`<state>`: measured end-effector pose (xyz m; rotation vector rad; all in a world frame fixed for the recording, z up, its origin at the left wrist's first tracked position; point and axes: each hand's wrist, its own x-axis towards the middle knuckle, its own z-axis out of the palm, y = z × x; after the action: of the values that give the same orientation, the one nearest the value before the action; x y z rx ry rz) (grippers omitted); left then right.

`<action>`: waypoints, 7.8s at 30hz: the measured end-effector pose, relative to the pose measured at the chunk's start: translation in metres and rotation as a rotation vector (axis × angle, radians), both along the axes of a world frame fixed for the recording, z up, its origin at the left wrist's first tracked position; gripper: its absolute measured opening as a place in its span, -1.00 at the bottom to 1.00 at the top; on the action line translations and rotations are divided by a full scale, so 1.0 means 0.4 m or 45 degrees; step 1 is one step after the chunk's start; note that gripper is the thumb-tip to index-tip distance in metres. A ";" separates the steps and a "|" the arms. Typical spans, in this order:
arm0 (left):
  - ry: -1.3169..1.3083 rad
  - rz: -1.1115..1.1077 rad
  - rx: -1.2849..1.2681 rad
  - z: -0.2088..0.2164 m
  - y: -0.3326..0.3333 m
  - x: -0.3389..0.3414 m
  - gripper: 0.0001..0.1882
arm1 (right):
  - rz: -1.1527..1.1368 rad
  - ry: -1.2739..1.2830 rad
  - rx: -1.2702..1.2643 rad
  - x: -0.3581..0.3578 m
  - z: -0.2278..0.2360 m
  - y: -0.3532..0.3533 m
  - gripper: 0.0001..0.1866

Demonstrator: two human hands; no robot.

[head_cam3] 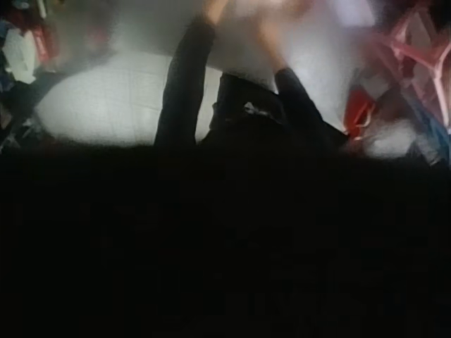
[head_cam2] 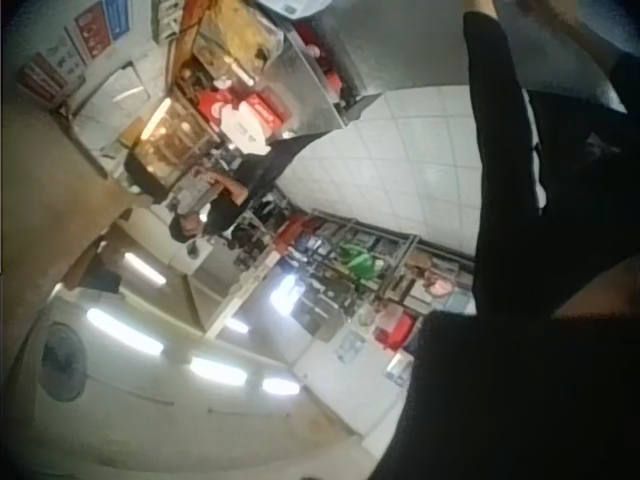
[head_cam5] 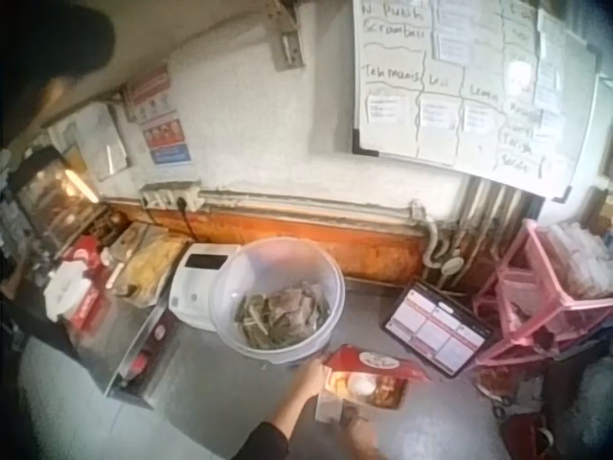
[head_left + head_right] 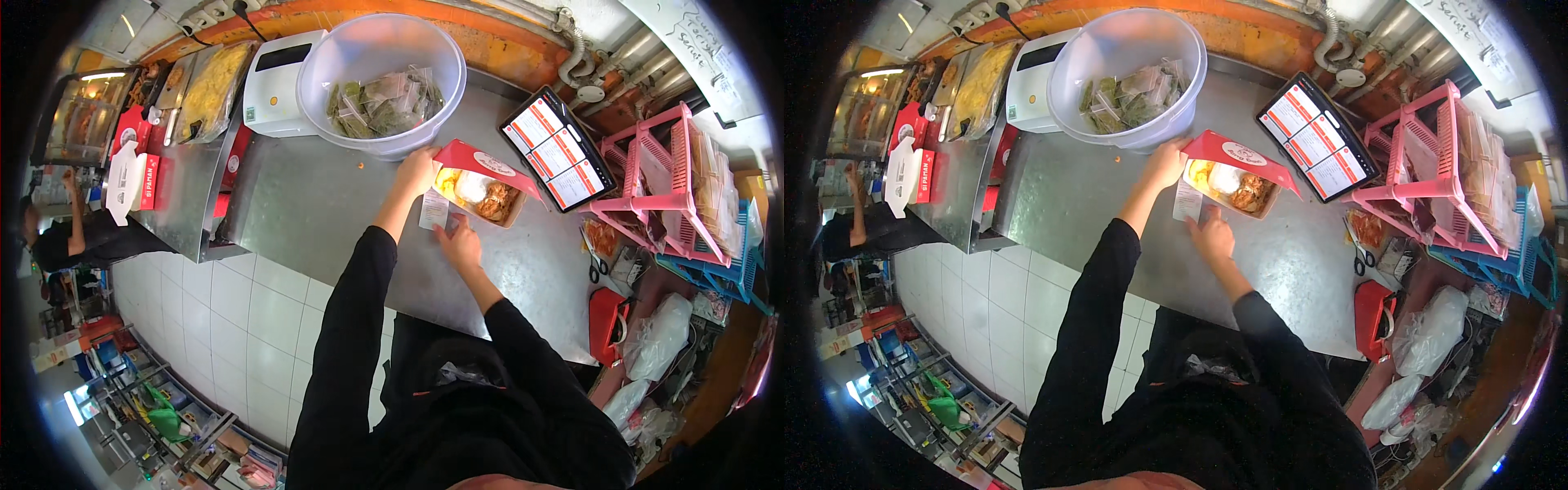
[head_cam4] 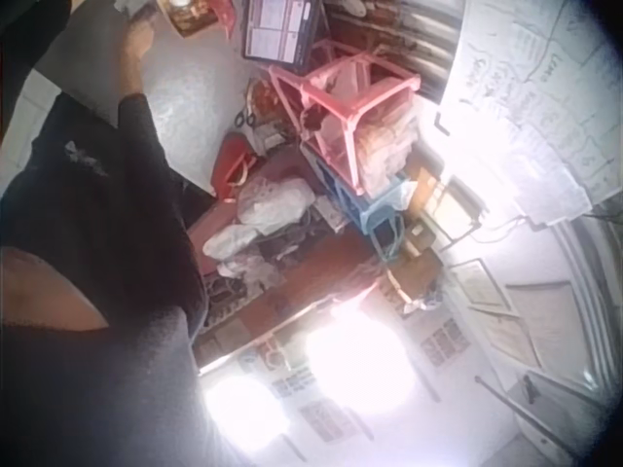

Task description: The person scoops food into a container using a spoon, adds fried chicken, and places the container into a plastic bag. The person uses a stapler to attach a receipt to the bag and then checks information on a row of mobile phones.

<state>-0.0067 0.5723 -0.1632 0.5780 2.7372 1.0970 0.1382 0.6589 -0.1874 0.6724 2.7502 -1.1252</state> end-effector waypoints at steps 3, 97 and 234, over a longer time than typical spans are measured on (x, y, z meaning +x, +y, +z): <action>0.024 -0.071 0.027 -0.018 -0.003 -0.012 -0.77 | -0.238 -0.205 -0.256 -0.048 -0.092 -0.010 -0.70; 0.157 0.147 -0.638 -0.115 -0.055 0.318 -0.51 | -0.438 0.555 0.254 -0.099 0.129 0.388 -0.79; 0.820 0.074 -0.465 0.881 -2.548 -0.281 -0.75 | 1.617 0.527 -1.144 -0.771 0.808 -2.370 -0.77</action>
<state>-0.1193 -0.4469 0.1892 0.9229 3.3913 0.4297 -0.1703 -0.2891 0.1357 -1.2747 1.7414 -1.8022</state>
